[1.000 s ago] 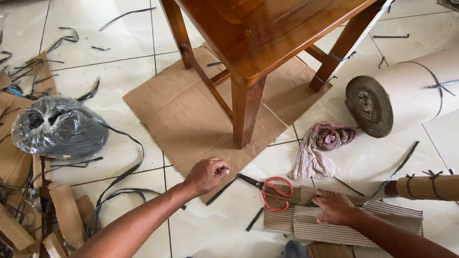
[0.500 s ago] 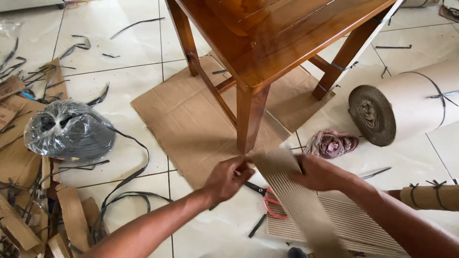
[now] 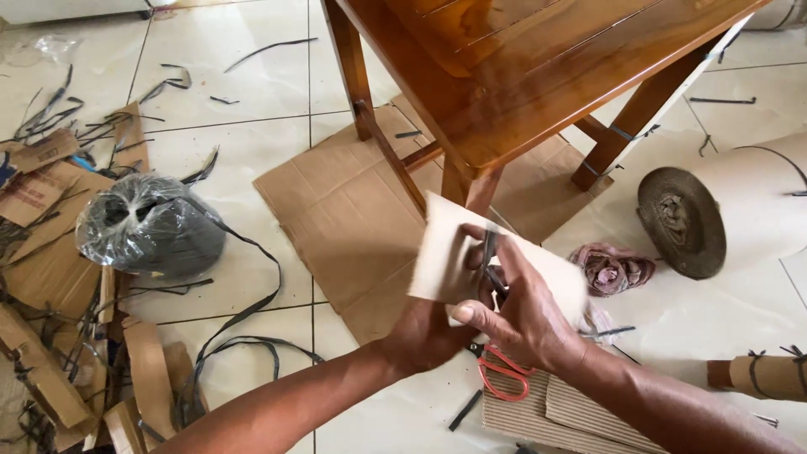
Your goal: Wrapping a wooden table leg with protective paper and securing it with plastic ties
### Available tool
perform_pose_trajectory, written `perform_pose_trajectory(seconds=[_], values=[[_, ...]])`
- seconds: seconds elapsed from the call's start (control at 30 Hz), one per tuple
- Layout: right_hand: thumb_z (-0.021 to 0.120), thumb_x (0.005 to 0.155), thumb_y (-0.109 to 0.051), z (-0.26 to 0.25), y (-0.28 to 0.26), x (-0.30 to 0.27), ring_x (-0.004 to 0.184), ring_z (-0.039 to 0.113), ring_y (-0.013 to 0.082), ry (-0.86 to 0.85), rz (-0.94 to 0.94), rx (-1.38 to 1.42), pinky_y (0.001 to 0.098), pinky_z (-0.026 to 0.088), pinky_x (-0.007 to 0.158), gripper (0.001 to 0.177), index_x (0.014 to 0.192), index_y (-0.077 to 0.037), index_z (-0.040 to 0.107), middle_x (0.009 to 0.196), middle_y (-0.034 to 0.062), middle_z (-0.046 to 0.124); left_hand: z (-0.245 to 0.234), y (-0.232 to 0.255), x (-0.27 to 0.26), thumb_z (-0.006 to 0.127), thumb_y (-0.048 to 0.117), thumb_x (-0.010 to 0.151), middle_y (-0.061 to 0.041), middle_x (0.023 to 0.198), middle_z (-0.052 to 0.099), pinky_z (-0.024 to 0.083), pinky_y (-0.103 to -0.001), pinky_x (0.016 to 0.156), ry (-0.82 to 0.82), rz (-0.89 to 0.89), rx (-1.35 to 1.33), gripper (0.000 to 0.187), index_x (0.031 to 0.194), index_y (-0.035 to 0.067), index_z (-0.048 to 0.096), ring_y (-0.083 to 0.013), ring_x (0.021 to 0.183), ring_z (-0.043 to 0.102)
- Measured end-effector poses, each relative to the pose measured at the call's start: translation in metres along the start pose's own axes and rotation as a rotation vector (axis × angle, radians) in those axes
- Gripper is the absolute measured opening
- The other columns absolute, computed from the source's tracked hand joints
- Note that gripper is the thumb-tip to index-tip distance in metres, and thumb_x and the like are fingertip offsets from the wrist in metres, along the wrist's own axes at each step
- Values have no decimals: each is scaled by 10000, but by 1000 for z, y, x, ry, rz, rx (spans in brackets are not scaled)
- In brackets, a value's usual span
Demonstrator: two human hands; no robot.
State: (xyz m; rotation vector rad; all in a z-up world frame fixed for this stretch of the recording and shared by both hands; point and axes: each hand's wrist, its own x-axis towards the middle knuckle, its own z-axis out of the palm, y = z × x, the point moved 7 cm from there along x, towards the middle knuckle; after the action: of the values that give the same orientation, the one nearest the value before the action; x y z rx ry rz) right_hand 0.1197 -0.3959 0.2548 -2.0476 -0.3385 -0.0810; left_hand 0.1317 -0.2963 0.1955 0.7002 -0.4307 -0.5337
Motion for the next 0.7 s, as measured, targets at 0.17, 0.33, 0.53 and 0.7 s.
perform_pose_trajectory(seconds=[0.17, 0.33, 0.53, 0.7], values=[[807, 839, -272, -12, 58, 2, 584, 618, 261, 259, 136, 61, 350, 507, 559, 492, 1172, -32, 536, 753, 117, 590, -46, 17, 6, 602, 83, 955, -63, 802, 670, 524, -271, 614, 106, 127, 1004, 199, 1131, 52, 691, -126, 690, 606], [827, 841, -398, -26, 76, 15, 628, 587, 160, 341, 165, 139, 303, 501, 638, 633, 1261, 8, 581, 733, 35, 602, -55, 38, 36, 635, 143, 996, -61, 729, 707, 489, -242, 501, 118, 108, 1121, 116, 1042, 97, 730, -121, 581, 597], [825, 905, -356, -31, 108, 26, 629, 532, 127, 400, 182, 100, 260, 437, 617, 314, 892, -102, 641, 652, 20, 577, -56, 59, 47, 661, 101, 939, -99, 798, 594, 584, -449, 742, 356, 340, 1108, 86, 1006, 61, 627, -219, 767, 605], [763, 947, -482, -34, 89, 37, 646, 553, 221, 418, 236, -18, 371, 456, 634, 421, 930, -96, 598, 664, 74, 574, -55, 52, 49, 618, 52, 950, -164, 1022, 617, 602, -612, 894, 389, 314, 1124, 232, 1174, 5, 579, -392, 1037, 678]])
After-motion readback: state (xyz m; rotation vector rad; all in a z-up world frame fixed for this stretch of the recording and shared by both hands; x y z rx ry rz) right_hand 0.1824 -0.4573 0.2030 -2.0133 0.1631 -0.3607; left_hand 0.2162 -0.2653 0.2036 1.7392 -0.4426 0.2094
